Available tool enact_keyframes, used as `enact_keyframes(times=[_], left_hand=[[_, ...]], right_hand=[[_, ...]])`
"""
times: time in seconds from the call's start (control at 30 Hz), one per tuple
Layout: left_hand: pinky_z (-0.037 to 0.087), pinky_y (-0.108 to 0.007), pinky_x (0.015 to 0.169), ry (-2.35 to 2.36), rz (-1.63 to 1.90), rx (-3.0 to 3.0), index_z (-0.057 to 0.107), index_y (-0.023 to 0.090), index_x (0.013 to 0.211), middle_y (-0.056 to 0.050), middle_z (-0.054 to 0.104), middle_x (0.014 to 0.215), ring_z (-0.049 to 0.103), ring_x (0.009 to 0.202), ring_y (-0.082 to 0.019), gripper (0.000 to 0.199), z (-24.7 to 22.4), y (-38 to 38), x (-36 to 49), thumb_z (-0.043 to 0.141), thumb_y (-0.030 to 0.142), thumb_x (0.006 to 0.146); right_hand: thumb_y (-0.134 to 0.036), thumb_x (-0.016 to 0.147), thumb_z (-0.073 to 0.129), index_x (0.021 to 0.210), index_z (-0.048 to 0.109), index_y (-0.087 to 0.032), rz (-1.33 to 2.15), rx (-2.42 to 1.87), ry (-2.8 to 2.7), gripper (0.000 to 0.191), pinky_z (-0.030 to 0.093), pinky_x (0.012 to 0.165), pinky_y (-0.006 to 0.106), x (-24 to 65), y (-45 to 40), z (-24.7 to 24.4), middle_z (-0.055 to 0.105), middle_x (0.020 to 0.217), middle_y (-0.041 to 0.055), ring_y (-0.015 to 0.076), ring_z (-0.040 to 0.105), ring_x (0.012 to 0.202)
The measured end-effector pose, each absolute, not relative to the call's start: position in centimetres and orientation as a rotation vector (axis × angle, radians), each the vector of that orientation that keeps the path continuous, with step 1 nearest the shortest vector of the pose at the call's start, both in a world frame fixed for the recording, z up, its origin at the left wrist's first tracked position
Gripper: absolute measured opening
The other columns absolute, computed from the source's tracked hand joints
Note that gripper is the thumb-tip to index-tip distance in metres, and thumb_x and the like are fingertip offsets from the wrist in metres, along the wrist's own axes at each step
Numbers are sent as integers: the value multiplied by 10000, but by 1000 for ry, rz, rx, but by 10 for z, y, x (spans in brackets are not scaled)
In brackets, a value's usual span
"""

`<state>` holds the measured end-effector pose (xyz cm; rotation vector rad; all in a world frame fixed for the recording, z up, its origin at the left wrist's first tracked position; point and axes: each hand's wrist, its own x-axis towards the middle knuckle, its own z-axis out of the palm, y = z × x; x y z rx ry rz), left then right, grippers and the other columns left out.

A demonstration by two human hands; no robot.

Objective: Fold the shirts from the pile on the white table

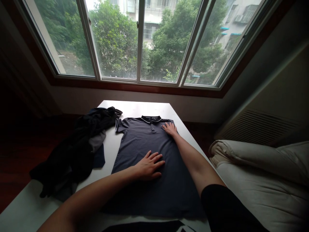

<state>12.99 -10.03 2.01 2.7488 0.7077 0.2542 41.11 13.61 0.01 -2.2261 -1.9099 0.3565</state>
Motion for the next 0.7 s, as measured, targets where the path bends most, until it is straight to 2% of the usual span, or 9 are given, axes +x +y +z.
enact_keyframes(times=[0.17,0.27,0.37,0.47,0.7], left_hand=[[127,-628,1288,708,288,2740,394,290,1619,-103,292,1712,204,1595,-347,696,16,-102,132,477,627,1016],[132,-626,1286,737,317,2733,405,301,1613,-99,313,1704,213,1593,-348,682,14,-103,134,480,625,1017],[148,-608,1287,752,339,2738,413,292,1607,-104,327,1697,231,1587,-340,666,14,-108,134,480,607,1025],[157,-595,1287,765,350,2756,431,280,1594,-109,326,1696,231,1587,-332,650,14,-111,129,471,607,1033],[169,-616,1273,978,301,2750,434,324,1596,-92,290,1715,214,1593,-338,606,10,-75,98,459,582,1048]], right_hand=[[-596,1037,392,1602,439,-229,108,-2167,-1862,676,159,1271,556,414,116,0,266,1705,133,326,176,1590],[-590,1036,393,1562,501,-236,101,-2149,-1766,643,258,1244,522,408,106,2,367,1654,135,330,292,1540],[-560,1044,378,1541,530,-234,93,-2144,-1692,614,304,1224,470,403,97,2,439,1605,130,319,361,1496],[-518,1055,381,1542,529,-202,65,-2208,-1652,599,293,1223,453,401,86,-5,448,1592,152,317,372,1487],[-566,1054,397,1581,473,-219,-6,-2276,-1804,635,178,1259,522,397,68,-21,340,1665,159,331,267,1548]])
